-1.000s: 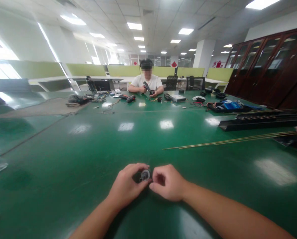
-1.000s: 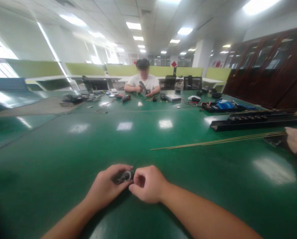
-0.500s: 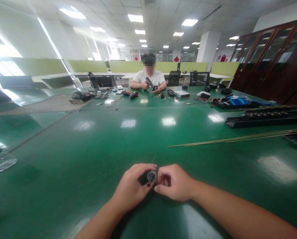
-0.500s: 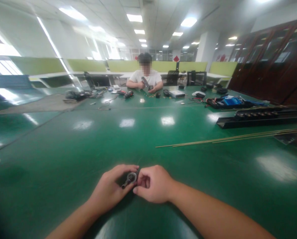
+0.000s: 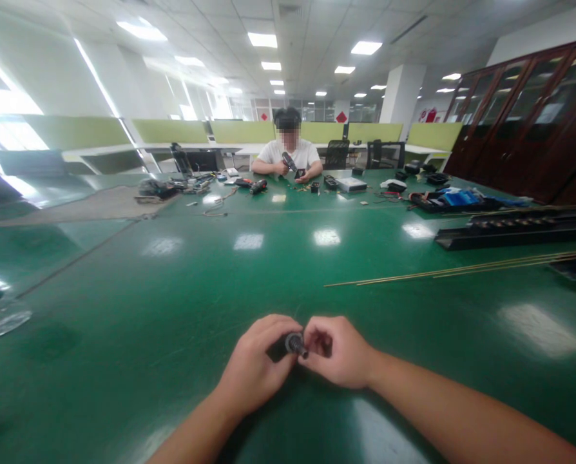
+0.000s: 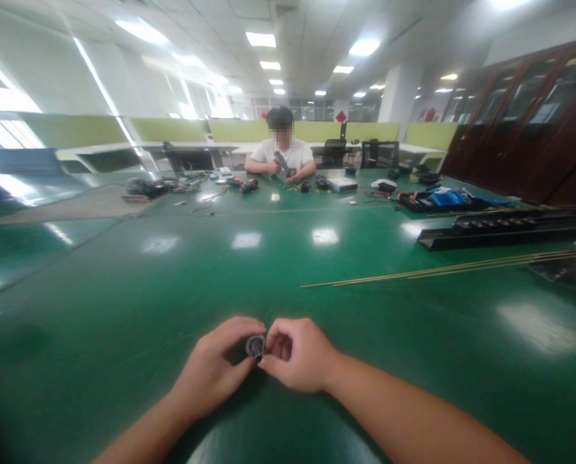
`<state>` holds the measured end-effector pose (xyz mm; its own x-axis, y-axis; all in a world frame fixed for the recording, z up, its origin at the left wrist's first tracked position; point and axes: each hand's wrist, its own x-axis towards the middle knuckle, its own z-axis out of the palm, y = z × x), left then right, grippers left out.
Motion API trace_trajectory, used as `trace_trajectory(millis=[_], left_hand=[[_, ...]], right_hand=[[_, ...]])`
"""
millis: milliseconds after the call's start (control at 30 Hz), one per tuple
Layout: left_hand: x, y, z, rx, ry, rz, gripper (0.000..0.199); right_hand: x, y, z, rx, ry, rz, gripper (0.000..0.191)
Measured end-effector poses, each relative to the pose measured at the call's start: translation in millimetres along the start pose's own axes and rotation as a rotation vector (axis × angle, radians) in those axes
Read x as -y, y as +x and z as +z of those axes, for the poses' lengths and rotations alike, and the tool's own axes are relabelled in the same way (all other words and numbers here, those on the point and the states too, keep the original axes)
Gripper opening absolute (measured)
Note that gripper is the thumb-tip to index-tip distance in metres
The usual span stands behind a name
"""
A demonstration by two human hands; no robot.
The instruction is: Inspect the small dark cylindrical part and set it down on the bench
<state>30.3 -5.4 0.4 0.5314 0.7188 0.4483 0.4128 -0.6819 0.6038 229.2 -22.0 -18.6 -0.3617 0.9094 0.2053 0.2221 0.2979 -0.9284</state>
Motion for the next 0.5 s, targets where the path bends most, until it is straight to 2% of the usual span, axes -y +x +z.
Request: trace_trajectory(millis=[200, 500], left_hand=[[-1.4, 0.9, -1.1, 0.005, 0.031, -0.058, 0.025], [-3.4, 1.3, -2.8, 0.014, 0.081, -0.045, 0.030]], right_hand=[[1.7, -0.9, -0.2, -0.031, -0.066, 0.013, 0.020], [3.1, -0.5, -1.9, -0.045, -0.145, 0.002, 0.015]])
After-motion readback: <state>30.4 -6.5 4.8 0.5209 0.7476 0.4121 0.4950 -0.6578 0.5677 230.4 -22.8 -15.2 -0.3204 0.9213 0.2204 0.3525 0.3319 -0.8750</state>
